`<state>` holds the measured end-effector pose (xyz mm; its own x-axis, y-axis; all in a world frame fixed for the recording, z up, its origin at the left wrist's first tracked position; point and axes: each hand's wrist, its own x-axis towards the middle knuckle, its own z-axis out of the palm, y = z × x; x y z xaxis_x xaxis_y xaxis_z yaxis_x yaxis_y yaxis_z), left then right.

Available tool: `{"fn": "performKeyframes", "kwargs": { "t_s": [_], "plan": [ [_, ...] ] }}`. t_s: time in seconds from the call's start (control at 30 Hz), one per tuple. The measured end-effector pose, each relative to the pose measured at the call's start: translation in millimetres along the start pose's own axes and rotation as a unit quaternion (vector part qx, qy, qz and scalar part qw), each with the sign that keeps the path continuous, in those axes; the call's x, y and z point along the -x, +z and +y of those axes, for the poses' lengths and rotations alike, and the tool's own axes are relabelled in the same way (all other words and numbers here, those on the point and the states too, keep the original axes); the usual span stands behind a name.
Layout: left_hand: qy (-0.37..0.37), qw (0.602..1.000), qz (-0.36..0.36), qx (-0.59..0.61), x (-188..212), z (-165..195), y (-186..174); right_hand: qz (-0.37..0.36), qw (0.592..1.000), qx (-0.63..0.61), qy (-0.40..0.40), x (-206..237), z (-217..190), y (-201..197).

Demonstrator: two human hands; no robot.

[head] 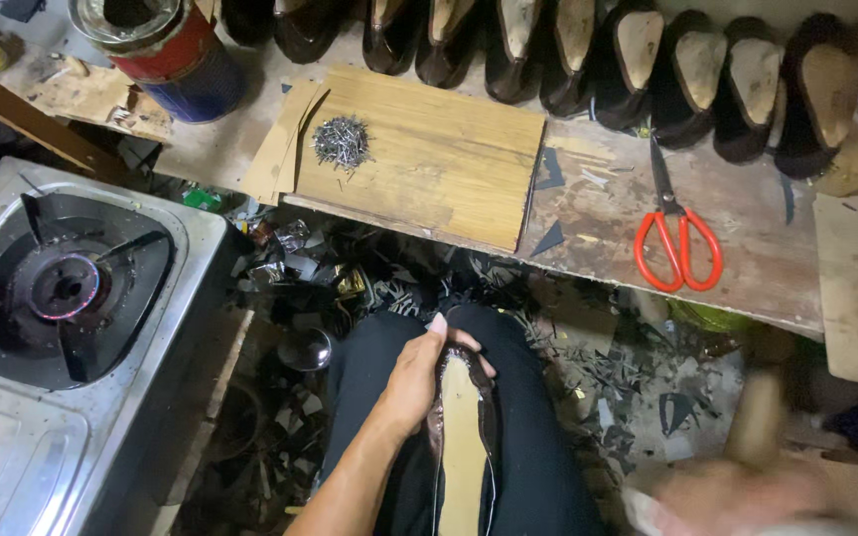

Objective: The person uses a hammer and a small metal tool to repeatedly tap and press along the sole edge of a single shoe held on their lap. They rotate the shoe to work different sections of the perimeter while keeping the tool engaged with the sole.

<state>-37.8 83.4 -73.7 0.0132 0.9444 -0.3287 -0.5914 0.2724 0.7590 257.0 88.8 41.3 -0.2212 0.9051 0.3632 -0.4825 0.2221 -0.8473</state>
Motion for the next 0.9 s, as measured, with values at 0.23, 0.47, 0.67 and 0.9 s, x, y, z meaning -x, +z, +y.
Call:
{"fn": "performKeyframes", "kwargs": {
  "t_s": [0.23,0.47,0.67,0.9],
  "plan": [
    [0.059,0.978,0.048,-0.196,12,10,4,-0.083,0.736,0.42,0.525,23,70,3],
    [0.03,0.996,0.011,-0.079,7,5,3,0.033,0.999,-0.01,0.001,14,16,-21],
    [0.037,0.985,0.037,-0.167,9,6,0,-0.178,0.794,0.479,0.328,6,63,20],
    [0.052,0.994,0.003,-0.098,4,-3,-1,0.004,1.0,0.006,0.026,9,36,12]
  ]
}}
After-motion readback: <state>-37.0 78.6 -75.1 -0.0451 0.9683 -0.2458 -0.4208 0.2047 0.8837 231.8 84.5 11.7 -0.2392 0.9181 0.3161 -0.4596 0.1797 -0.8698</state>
